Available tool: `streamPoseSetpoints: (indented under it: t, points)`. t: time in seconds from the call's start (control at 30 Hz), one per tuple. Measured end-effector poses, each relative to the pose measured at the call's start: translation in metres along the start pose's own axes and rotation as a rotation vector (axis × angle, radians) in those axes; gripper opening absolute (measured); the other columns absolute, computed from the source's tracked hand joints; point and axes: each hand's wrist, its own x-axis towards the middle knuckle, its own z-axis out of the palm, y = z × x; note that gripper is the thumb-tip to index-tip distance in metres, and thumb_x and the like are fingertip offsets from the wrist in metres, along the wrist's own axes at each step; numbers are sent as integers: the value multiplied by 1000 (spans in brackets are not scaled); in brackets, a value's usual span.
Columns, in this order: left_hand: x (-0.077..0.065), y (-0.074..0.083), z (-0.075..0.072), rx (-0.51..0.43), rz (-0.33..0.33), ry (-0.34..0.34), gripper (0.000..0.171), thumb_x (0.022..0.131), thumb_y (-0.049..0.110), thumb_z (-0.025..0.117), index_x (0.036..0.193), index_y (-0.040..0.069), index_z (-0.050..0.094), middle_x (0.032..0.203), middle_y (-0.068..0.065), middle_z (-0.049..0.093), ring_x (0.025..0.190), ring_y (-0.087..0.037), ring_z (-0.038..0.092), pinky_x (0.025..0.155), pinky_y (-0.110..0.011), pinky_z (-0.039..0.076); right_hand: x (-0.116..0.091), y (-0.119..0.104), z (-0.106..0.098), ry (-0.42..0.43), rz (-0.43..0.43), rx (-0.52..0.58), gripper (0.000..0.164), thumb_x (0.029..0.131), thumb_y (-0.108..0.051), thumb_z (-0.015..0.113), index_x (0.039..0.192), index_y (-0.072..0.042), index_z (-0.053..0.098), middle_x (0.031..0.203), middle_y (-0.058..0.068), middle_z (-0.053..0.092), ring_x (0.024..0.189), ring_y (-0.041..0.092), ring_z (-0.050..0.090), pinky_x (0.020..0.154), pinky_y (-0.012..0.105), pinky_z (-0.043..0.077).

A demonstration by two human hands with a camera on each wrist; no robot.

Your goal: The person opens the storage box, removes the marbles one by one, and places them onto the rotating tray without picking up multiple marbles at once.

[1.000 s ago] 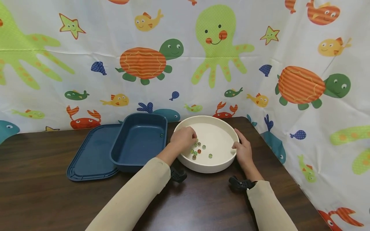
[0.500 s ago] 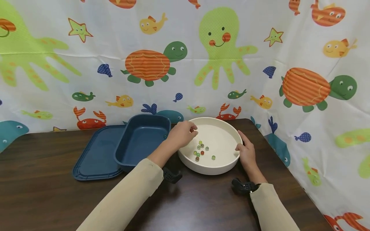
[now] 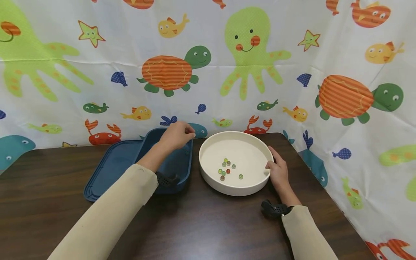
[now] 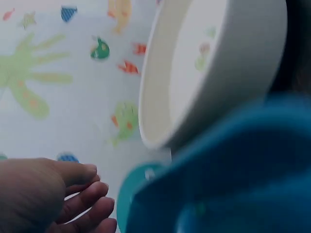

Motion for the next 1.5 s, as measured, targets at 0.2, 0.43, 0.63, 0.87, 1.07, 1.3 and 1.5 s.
streamPoseSetpoints:
  t: [0.2, 0.43, 0.63, 0.87, 1.07, 1.3, 1.5]
  points:
    - [15, -36, -9, -19, -27, -51, 27, 102, 19, 59, 122, 5, 70, 123, -14, 69, 107, -30, 66, 93, -46, 56, 1, 1, 2, -3, -2, -6, 77, 86, 7, 38, 160, -12, 30, 168, 8, 26, 155, 30, 25, 126, 48, 23]
    - [28, -59, -6, -47, 38, -167, 24, 97, 15, 66, 117, 3, 73, 118, -17, 72, 104, -29, 66, 93, -44, 56, 2, 1, 3, -5, -3, -8, 76, 85, 6, 39, 159, -11, 30, 167, 10, 26, 155, 31, 26, 125, 49, 23]
    - [35, -68, 1, -30, 75, -256, 25, 94, 9, 68, 117, 2, 72, 111, -15, 73, 94, -23, 65, 86, -36, 56, 2, 2, 4, -2, -6, -11, 77, 85, 7, 39, 159, -10, 31, 167, 10, 27, 155, 30, 25, 126, 48, 23]
    - [41, -85, 8, -13, 37, -346, 26, 92, 9, 70, 117, 2, 72, 108, -13, 73, 96, -22, 66, 90, -38, 56, 3, 0, 4, -5, -16, -11, 77, 84, 7, 39, 159, -11, 31, 167, 9, 28, 155, 30, 26, 125, 48, 23]
    - [45, -89, 15, -9, 14, -366, 28, 91, 12, 74, 117, 3, 71, 111, -14, 73, 96, -23, 68, 89, -39, 58, 4, -2, 1, -3, -19, 2, 77, 85, 7, 39, 159, -11, 31, 167, 9, 28, 154, 31, 27, 125, 49, 25]
    - [42, -77, 19, 28, 37, -372, 24, 93, 13, 72, 115, 3, 73, 112, -15, 73, 98, -25, 67, 93, -43, 57, 3, 0, -2, 3, -1, -1, 78, 84, 7, 40, 159, -13, 31, 167, 8, 27, 155, 29, 26, 125, 48, 25]
    - [42, -68, 20, 73, 55, -361, 14, 94, 11, 70, 105, 4, 75, 104, -13, 73, 92, -24, 66, 93, -42, 57, 3, 3, -2, 5, -10, 5, 78, 84, 7, 39, 159, -13, 31, 167, 7, 27, 155, 28, 25, 125, 48, 24]
